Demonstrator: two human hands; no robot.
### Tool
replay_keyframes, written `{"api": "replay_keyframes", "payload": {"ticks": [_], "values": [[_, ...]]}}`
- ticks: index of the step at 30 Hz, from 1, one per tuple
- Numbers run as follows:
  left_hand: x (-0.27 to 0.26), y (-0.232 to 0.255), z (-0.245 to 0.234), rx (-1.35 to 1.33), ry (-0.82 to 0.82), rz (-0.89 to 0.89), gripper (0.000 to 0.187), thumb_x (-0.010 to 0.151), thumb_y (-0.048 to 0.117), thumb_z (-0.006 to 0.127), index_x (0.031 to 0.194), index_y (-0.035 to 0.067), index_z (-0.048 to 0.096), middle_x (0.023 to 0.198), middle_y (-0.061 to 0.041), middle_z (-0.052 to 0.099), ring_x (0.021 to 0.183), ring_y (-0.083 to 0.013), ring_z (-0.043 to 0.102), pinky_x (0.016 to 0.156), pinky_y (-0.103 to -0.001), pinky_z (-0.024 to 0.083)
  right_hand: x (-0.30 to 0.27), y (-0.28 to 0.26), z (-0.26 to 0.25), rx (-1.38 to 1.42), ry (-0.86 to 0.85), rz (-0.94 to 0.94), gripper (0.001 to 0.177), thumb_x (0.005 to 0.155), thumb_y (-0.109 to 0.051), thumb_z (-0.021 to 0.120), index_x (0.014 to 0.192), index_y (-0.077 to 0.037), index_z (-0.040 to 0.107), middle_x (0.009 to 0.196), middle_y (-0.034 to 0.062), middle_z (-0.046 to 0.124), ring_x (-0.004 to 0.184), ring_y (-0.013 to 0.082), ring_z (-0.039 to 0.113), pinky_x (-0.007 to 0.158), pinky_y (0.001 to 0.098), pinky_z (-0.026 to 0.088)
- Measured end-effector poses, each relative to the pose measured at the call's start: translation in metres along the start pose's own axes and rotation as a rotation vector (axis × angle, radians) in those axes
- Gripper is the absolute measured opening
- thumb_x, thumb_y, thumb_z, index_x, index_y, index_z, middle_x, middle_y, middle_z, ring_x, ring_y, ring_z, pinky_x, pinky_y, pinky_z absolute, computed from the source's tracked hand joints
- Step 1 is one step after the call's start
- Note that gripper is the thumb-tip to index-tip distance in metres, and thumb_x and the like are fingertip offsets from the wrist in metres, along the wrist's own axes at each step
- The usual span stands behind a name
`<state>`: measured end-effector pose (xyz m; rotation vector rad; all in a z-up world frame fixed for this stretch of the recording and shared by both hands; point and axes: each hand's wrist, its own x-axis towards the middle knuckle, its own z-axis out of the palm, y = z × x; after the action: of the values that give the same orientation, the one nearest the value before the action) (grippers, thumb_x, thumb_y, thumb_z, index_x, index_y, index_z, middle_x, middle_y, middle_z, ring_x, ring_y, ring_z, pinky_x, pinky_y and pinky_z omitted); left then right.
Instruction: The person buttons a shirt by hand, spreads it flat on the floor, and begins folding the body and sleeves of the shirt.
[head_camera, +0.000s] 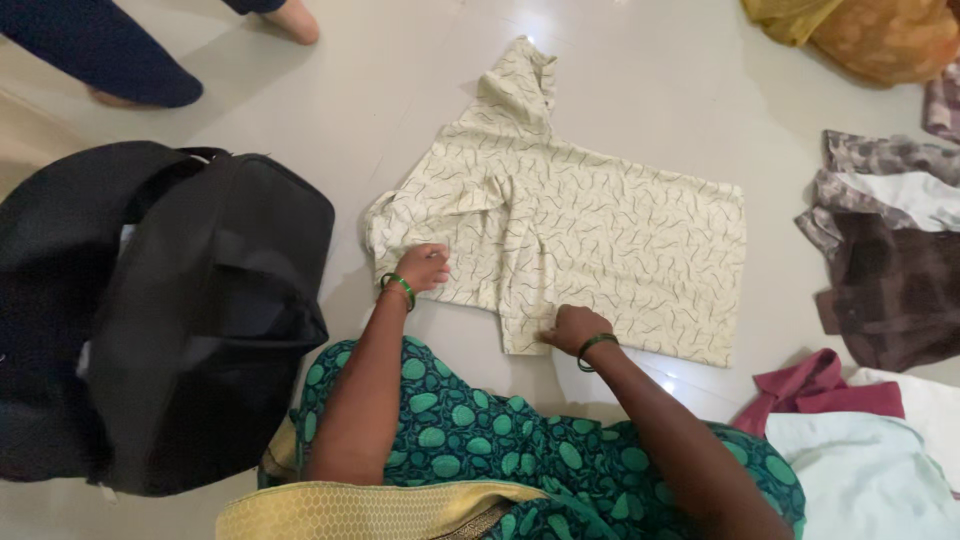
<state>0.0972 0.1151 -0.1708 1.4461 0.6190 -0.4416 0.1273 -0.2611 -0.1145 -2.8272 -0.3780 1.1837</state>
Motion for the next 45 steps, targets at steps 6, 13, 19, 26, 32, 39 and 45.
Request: {"api": "replay_keyframes", "payload": {"ticks": [6, 13, 19, 26, 32, 39, 45], "values": [[-0.007, 0.012, 0.007, 0.081, 0.07, 0.029, 0.043, 0.09, 0.036, 0.069, 0.126, 0.014, 0.064, 0.092, -0.002, 0.073, 0.067, -0.0099, 0.067, 0.054, -0.026, 0.049, 0.027, 0.017, -0.098, 0.321, -0.088, -0.149, 0.021, 0.099, -0.019, 0.058, 0.108, -0.012, 0.075, 0.102, 0.0104, 0.076, 0.086, 0.0193, 0.068, 0.084, 0.0405, 0.056], [-0.008, 0.016, 0.011, 0.12, 0.075, 0.115, 0.042, 0.091, 0.03, 0.072, 0.125, 0.006, 0.067, 0.09, -0.005, 0.073, 0.069, -0.0104, 0.067, 0.062, -0.025, 0.055, 0.033, 0.037, -0.209, 0.291, 0.257, -0.091, 0.052, 0.099, -0.048, 0.057, 0.099, -0.001, 0.078, 0.087, 0.0129, 0.075, 0.076, 0.0201, 0.068, 0.094, 0.0419, 0.046], [-0.007, 0.02, 0.011, 0.198, 0.12, 0.154, 0.037, 0.089, 0.026, 0.07, 0.118, 0.004, 0.07, 0.081, -0.004, 0.073, 0.065, -0.0111, 0.067, 0.062, -0.026, 0.055, 0.036, 0.002, -0.01, -0.114, -0.119, -0.127, 0.065, 0.084, -0.069, 0.064, 0.074, -0.006, 0.079, 0.078, 0.0112, 0.076, 0.076, 0.0215, 0.07, 0.084, 0.0415, 0.056], [-0.016, 0.022, 0.016, 0.293, 0.166, 0.141, 0.035, 0.089, 0.027, 0.07, 0.116, 0.006, 0.071, 0.087, -0.008, 0.075, 0.07, -0.0169, 0.07, 0.068, -0.032, 0.056, 0.073, 0.031, -0.13, 0.413, 0.119, -0.193, 0.013, 0.086, -0.016, 0.073, 0.095, -0.008, 0.071, 0.081, 0.0123, 0.072, 0.066, 0.0209, 0.063, 0.059, 0.038, 0.052], [-0.026, 0.032, 0.02, 0.619, 0.36, 0.376, 0.026, 0.088, 0.024, 0.071, 0.11, 0.01, 0.076, 0.1, -0.015, 0.076, 0.094, -0.0314, 0.071, 0.083, -0.038, 0.055, 0.002, 0.02, -0.241, 1.073, 0.819, -0.024, 0.013, 0.101, -0.016, 0.062, 0.111, -0.01, 0.066, 0.101, 0.0046, 0.074, 0.084, 0.0095, 0.07, 0.072, 0.0256, 0.057], [-0.035, 0.041, 0.062, -0.004, -0.109, 0.249, 0.041, 0.1, 0.038, 0.063, 0.133, 0.015, 0.066, 0.11, -0.011, 0.074, 0.089, -0.0224, 0.068, 0.074, -0.036, 0.054, -0.001, -0.056, -0.129, 1.174, -0.055, 0.004, 0.045, 0.102, -0.043, 0.042, 0.133, -0.015, 0.06, 0.126, 0.0096, 0.073, 0.111, 0.0237, 0.069, 0.093, 0.0394, 0.054], [-0.017, 0.019, 0.053, -0.008, -0.308, -0.194, 0.053, 0.097, 0.056, 0.049, 0.141, 0.026, 0.054, 0.115, -0.008, 0.072, 0.086, -0.0169, 0.071, 0.07, -0.032, 0.058, -0.002, -0.072, -0.069, 1.326, -0.326, -0.061, 0.064, 0.105, -0.058, 0.035, 0.143, -0.01, 0.055, 0.132, 0.0128, 0.067, 0.115, 0.0259, 0.066, 0.093, 0.0393, 0.05]]}}
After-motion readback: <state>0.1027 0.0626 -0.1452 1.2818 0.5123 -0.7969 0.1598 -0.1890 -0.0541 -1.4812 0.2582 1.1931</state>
